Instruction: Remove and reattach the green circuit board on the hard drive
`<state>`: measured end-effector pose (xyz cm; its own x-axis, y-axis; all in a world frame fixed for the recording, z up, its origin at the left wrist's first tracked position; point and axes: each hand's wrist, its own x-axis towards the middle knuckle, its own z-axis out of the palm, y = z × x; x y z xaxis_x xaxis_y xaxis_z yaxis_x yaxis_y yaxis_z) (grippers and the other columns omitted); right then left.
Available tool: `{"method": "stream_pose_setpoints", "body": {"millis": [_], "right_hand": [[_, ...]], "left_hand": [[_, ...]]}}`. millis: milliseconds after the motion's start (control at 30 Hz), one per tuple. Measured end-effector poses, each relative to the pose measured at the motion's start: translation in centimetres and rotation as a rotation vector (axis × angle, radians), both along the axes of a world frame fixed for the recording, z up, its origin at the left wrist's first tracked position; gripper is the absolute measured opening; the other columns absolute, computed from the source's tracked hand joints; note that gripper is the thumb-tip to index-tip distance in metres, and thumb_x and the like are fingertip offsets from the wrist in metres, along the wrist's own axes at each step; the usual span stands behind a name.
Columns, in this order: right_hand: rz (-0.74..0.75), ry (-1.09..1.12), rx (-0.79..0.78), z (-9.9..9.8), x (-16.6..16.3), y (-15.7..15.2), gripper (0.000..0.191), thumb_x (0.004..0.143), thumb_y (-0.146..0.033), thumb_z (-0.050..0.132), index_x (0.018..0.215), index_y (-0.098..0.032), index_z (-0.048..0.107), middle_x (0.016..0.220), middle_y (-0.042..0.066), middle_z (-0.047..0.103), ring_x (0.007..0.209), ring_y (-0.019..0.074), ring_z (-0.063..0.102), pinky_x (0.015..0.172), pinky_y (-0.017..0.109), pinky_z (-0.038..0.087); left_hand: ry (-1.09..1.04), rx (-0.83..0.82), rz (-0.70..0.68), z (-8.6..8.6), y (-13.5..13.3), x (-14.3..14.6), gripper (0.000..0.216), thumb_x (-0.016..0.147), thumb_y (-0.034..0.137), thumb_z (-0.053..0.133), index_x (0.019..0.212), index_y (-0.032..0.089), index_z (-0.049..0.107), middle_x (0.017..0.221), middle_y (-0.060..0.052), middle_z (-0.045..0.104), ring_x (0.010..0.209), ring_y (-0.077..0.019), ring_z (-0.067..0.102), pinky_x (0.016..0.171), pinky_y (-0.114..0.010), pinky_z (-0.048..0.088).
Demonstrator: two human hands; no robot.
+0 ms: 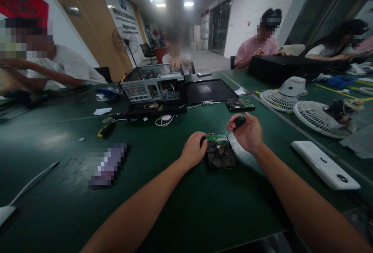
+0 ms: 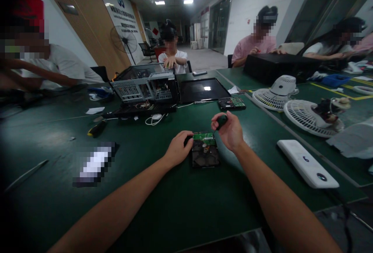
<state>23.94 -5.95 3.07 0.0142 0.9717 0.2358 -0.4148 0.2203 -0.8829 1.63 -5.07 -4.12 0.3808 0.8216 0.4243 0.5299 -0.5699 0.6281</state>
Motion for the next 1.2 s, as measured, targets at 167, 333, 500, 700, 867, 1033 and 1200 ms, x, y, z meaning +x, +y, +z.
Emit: {"method": "stream_pose_setpoints", "body": {"millis": [167,333,500,700,867,1033,1200], "right_hand": [[0.003,0.033,-0.001,0.0,-0.08,-0.08,0.035,0.09,-0.052,0.053,0.077,-0.024,0.072,0.066,0.002,0.05,0.068,0.0199,0.051,0.069,0.037,0.046],[-0.007,0.033,0.002,0.04,0.01,-0.05,0.032,0.088,-0.048,0.053,0.079,-0.025,0.072,0.068,0.003,0.052,0.071,0.0213,0.054,0.072,0.039,0.049],[-0.017,0.063,-0.017,-0.09,0.06,0.11,0.025,0.086,-0.043,0.055,0.081,-0.024,0.071,0.08,0.004,0.061,0.077,0.0209,0.058,0.076,0.038,0.052],[-0.048,0.059,-0.023,-0.24,0.26,0.2,0.018,0.085,-0.039,0.059,0.083,-0.025,0.07,0.088,0.005,0.067,0.087,0.0232,0.064,0.085,0.042,0.054],[-0.044,0.024,0.006,-0.02,0.45,0.15,0.02,0.084,-0.034,0.06,0.099,-0.027,0.071,0.087,0.003,0.067,0.084,0.0214,0.064,0.083,0.039,0.054],[-0.072,-0.069,0.063,0.06,0.59,0.16,0.028,0.086,-0.032,0.06,0.107,-0.025,0.076,0.089,0.004,0.067,0.082,0.0202,0.063,0.082,0.036,0.053],[-0.098,-0.092,0.074,-0.14,0.74,0.28,0.018,0.086,-0.028,0.062,0.094,-0.023,0.078,0.086,0.005,0.068,0.082,0.0198,0.064,0.078,0.035,0.052]], "left_hand": [[-0.001,0.01,-0.001,-0.15,0.1,0.0,0.023,0.097,0.018,0.056,0.118,0.019,0.065,0.119,-0.009,0.068,0.115,-0.0242,0.064,0.107,-0.042,0.051],[0.008,0.005,0.003,-0.12,0.11,-0.03,0.023,0.098,0.019,0.055,0.118,0.02,0.065,0.119,-0.009,0.068,0.116,-0.0245,0.064,0.106,-0.042,0.052],[0.007,-0.001,0.002,0.14,0.0,-0.02,0.023,0.098,0.019,0.055,0.119,0.019,0.065,0.119,-0.009,0.069,0.116,-0.0248,0.063,0.106,-0.043,0.051],[0.009,-0.006,0.002,0.14,0.05,0.05,0.023,0.097,0.018,0.055,0.117,0.02,0.065,0.12,-0.009,0.069,0.116,-0.0249,0.063,0.107,-0.043,0.051],[0.008,0.002,0.004,0.09,0.05,0.05,0.023,0.097,0.019,0.055,0.118,0.019,0.065,0.12,-0.009,0.069,0.117,-0.025,0.063,0.107,-0.043,0.051],[0.005,0.003,-0.003,0.23,-0.02,0.0,0.022,0.097,0.019,0.055,0.117,0.019,0.065,0.119,-0.01,0.069,0.116,-0.0249,0.064,0.107,-0.042,0.051],[0.011,-0.004,0.005,0.13,-0.04,-0.01,0.023,0.098,0.019,0.055,0.118,0.019,0.065,0.12,-0.009,0.069,0.116,-0.0245,0.063,0.107,-0.042,0.05]]}}
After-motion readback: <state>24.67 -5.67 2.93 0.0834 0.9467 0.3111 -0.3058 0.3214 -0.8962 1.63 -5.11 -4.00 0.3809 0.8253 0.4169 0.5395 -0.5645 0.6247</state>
